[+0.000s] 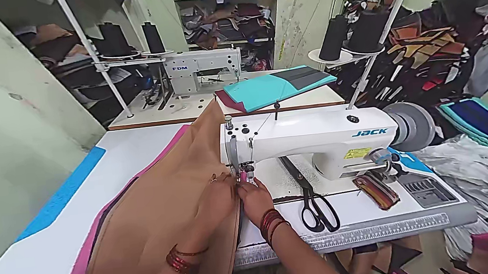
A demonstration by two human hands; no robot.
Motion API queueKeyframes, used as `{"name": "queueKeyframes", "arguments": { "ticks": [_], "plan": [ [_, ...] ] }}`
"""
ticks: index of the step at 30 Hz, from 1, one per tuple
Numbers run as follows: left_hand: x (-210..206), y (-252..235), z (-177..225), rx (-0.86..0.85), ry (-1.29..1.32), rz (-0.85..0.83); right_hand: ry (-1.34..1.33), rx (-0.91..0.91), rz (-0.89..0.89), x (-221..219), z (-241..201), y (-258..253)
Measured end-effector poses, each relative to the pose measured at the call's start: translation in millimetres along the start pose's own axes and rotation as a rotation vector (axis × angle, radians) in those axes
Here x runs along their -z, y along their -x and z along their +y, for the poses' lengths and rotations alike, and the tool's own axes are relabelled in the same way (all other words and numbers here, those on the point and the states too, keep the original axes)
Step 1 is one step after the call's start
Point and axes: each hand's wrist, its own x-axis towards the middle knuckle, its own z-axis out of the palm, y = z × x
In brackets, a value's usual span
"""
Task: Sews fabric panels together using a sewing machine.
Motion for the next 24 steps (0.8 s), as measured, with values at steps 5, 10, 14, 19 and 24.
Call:
{"name": "queueKeyframes", "arguments": {
  "ticks": [5, 10, 14, 19, 24],
  "plan": [
    [-24.6, 70.6, -39.2, 0.049, -0.034, 0.612, -0.114, 0.019, 0.004, -5.6, 6.3, 25.9],
    [-42.8, 173.7, -72.7, 0.482, 0.141, 0.692, -0.156, 0.210, 0.512, -49.5, 10.8, 102.6],
    [-50.0, 199.3, -89.3, 0.436, 0.303, 0.601, -0.127, 0.288, 0.543, -68.3, -1.4, 128.4],
    [-11.7, 186.4, -120.6, 0.315, 0.177, 0.656, -0.061, 0.400, 0.621, -65.0, -11.6, 121.4],
    [-2.5, 184.5, -140.9, 0.283, 0.240, 0.504, 0.184, 0.598, 0.544, -69.1, -24.4, 115.9]
  ]
}}
